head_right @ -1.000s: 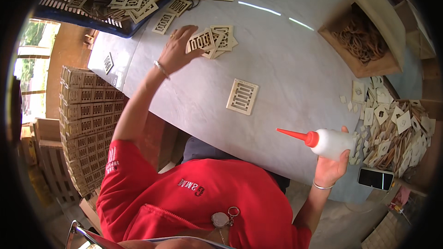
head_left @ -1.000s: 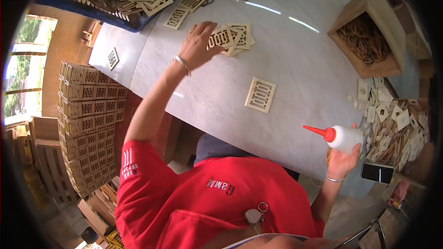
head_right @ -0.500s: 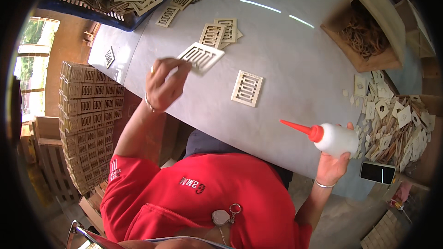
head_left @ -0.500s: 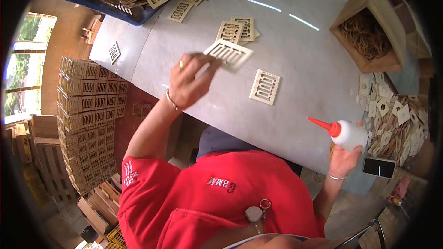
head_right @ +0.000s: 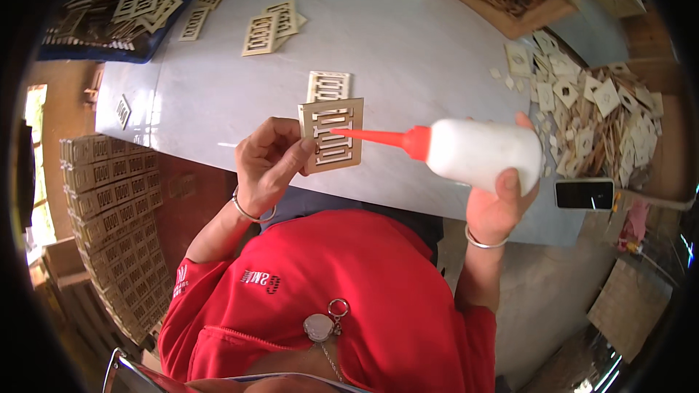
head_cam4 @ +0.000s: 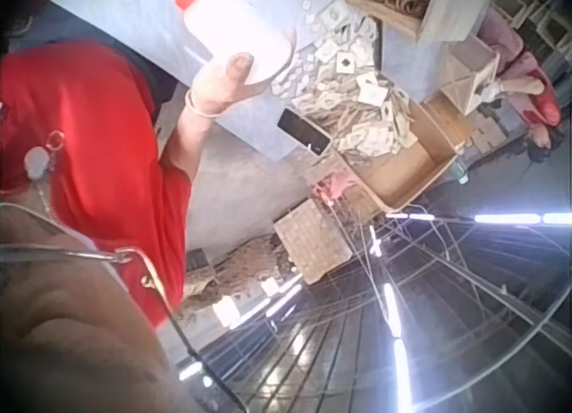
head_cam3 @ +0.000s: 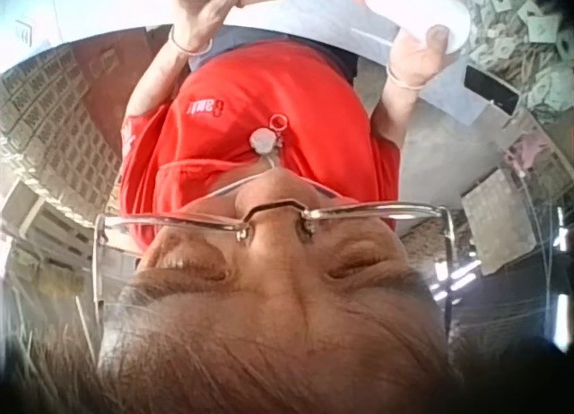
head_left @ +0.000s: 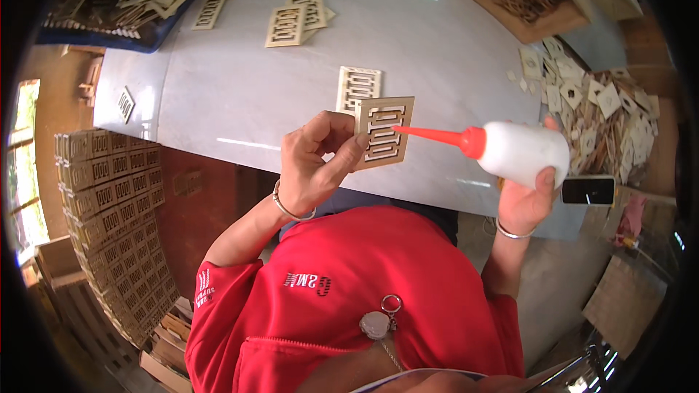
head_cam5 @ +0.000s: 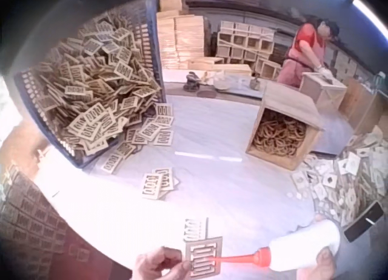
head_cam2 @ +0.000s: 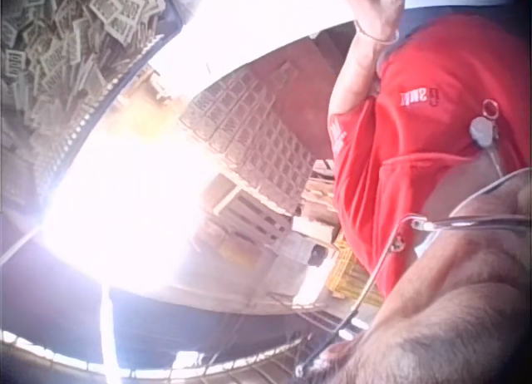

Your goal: Assemble small laser-cut wooden boxes by applying glue to the edges and fitting the pieces together.

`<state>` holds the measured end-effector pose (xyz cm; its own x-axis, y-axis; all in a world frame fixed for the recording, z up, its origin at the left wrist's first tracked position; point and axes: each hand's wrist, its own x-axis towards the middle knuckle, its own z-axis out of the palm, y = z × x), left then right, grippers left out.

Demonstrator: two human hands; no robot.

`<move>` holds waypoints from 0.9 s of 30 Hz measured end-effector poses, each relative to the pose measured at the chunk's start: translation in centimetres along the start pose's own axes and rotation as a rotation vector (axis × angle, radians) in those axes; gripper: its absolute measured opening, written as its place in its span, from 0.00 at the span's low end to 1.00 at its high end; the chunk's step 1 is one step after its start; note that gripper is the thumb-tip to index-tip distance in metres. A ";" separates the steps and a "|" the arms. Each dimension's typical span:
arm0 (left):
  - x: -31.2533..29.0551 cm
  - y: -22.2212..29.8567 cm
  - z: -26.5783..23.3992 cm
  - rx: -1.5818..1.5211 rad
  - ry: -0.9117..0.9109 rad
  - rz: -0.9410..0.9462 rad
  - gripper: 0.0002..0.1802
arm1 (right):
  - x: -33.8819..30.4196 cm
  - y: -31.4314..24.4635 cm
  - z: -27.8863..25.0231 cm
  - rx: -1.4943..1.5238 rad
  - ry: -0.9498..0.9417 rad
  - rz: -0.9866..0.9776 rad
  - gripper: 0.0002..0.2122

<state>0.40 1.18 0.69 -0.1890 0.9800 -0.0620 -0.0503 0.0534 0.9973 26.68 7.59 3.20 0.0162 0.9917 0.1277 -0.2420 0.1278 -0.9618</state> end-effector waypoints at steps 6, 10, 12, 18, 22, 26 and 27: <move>-0.5 0.8 1.5 -0.067 -0.065 -0.106 0.04 | 0.2 -0.5 0.4 -0.103 -0.004 -0.016 0.36; -0.8 0.6 1.6 -0.022 -0.074 -0.085 0.04 | 0.4 -0.4 0.7 -0.099 -0.018 -0.019 0.36; -0.9 0.6 1.7 -0.009 -0.074 -0.073 0.04 | 0.6 -0.3 0.8 -0.089 0.024 -0.036 0.34; -1.0 0.8 1.7 -0.001 -0.073 -0.081 0.04 | 0.7 -0.5 -0.2 -0.151 -0.023 -0.024 0.34; -1.0 0.6 1.6 -0.035 -0.084 -0.085 0.04 | 0.8 -0.8 -1.0 -0.168 0.003 -0.032 0.33; -1.0 0.6 1.5 -0.051 -0.091 -0.101 0.03 | 0.8 -1.1 -1.7 -0.165 0.042 -0.029 0.32; -1.0 0.6 1.5 -0.049 -0.094 -0.102 0.03 | 0.8 -1.2 -1.7 -0.148 0.070 -0.030 0.31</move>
<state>1.99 0.57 1.44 -0.0876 0.9838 -0.1566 -0.1132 0.1464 0.9827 28.67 8.25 4.01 0.0905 0.9854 0.1443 -0.0948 0.1527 -0.9837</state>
